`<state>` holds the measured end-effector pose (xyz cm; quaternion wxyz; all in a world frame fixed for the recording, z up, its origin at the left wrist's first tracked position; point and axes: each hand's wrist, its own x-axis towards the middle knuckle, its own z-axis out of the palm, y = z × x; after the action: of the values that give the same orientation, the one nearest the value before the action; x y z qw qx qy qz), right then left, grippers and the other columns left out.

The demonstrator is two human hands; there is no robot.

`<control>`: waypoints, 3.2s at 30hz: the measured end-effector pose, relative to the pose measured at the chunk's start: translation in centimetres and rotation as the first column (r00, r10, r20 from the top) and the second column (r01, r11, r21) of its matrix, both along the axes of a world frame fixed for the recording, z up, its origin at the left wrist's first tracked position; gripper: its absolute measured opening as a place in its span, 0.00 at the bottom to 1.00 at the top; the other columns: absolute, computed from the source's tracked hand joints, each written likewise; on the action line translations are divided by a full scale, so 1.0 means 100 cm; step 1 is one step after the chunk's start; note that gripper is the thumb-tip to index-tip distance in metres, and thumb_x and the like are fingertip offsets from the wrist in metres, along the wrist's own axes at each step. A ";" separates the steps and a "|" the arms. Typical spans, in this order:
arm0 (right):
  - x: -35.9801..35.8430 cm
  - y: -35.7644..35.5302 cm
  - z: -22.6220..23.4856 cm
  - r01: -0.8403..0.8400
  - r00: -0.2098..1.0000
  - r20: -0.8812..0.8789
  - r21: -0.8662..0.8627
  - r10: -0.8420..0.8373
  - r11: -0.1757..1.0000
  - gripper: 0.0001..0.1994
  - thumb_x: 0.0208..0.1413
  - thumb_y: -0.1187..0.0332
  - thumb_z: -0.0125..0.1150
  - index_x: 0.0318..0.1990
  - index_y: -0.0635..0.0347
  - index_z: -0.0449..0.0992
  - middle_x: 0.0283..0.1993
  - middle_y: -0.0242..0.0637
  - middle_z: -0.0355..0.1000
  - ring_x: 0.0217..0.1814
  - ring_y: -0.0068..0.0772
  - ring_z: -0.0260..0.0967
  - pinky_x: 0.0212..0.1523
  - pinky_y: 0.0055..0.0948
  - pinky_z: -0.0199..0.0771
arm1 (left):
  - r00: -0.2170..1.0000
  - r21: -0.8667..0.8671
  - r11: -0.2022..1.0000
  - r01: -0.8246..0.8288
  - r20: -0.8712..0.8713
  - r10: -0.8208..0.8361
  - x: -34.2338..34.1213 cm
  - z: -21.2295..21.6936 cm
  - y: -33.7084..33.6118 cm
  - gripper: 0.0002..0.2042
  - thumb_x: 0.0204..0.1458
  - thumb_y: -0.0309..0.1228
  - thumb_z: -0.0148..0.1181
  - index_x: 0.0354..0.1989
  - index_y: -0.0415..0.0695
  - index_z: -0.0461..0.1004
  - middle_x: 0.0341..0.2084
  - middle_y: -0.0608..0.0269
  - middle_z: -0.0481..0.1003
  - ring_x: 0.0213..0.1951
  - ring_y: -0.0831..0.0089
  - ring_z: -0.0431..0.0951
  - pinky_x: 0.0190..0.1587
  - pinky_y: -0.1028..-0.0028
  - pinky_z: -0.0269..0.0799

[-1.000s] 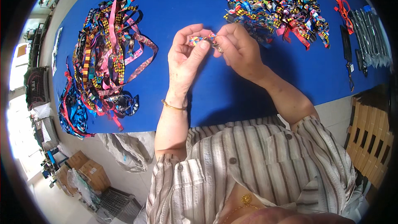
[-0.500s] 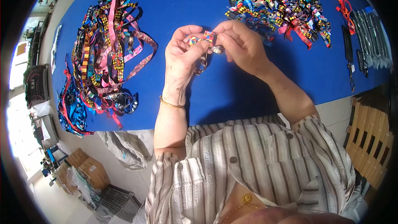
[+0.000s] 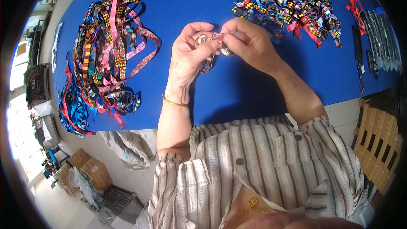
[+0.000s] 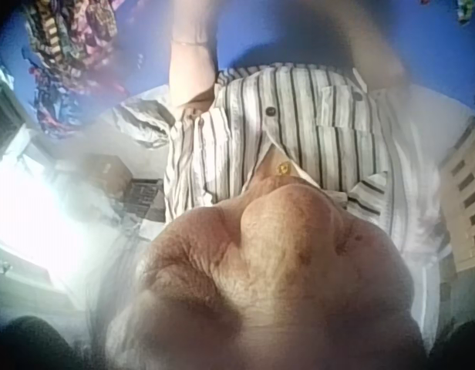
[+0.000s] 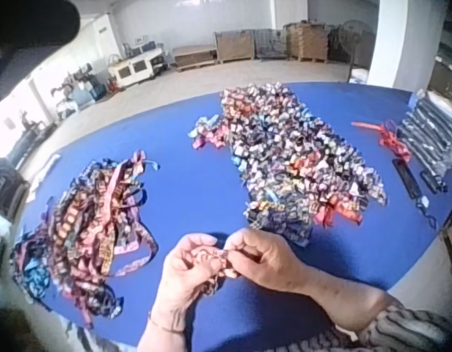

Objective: Manually folding and assembling decorative ribbon bows at a workstation.

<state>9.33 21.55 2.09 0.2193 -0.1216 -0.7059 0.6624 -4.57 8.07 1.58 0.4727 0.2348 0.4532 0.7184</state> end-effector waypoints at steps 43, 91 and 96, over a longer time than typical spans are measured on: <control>0.000 -0.001 0.008 0.043 0.995 0.060 0.490 -0.083 0.871 0.08 0.55 0.66 0.66 0.33 0.57 0.73 0.29 0.31 0.71 0.21 0.26 0.67 0.23 0.27 0.67 | 0.972 0.004 0.975 -0.224 -0.072 0.223 -0.004 -0.007 0.003 0.16 0.53 0.16 0.63 0.49 0.36 0.69 0.36 0.59 0.78 0.33 0.77 0.80 0.37 0.79 0.77; -0.006 0.002 -0.010 0.093 0.993 0.095 -0.241 -0.072 0.966 0.10 0.63 0.62 0.62 0.35 0.58 0.75 0.22 0.23 0.67 0.17 0.11 0.59 0.17 0.15 0.55 | 0.994 -0.041 0.994 -0.103 -0.046 0.101 0.010 -0.008 0.006 0.10 0.61 0.31 0.61 0.45 0.37 0.74 0.37 0.60 0.79 0.37 0.76 0.78 0.44 0.77 0.73; -0.006 -0.002 0.001 0.076 0.989 0.143 -0.250 -0.041 0.965 0.09 0.63 0.62 0.62 0.37 0.58 0.76 0.24 0.22 0.68 0.20 0.09 0.59 0.18 0.15 0.56 | 0.992 -0.077 0.991 -0.107 -0.070 0.102 0.007 -0.009 0.003 0.08 0.58 0.26 0.64 0.44 0.38 0.76 0.32 0.63 0.79 0.29 0.79 0.77 0.35 0.80 0.73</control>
<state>8.69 21.38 2.20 0.1723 -0.2147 -0.6244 0.7310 -3.84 8.36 0.72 0.4282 0.2152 0.5087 0.7152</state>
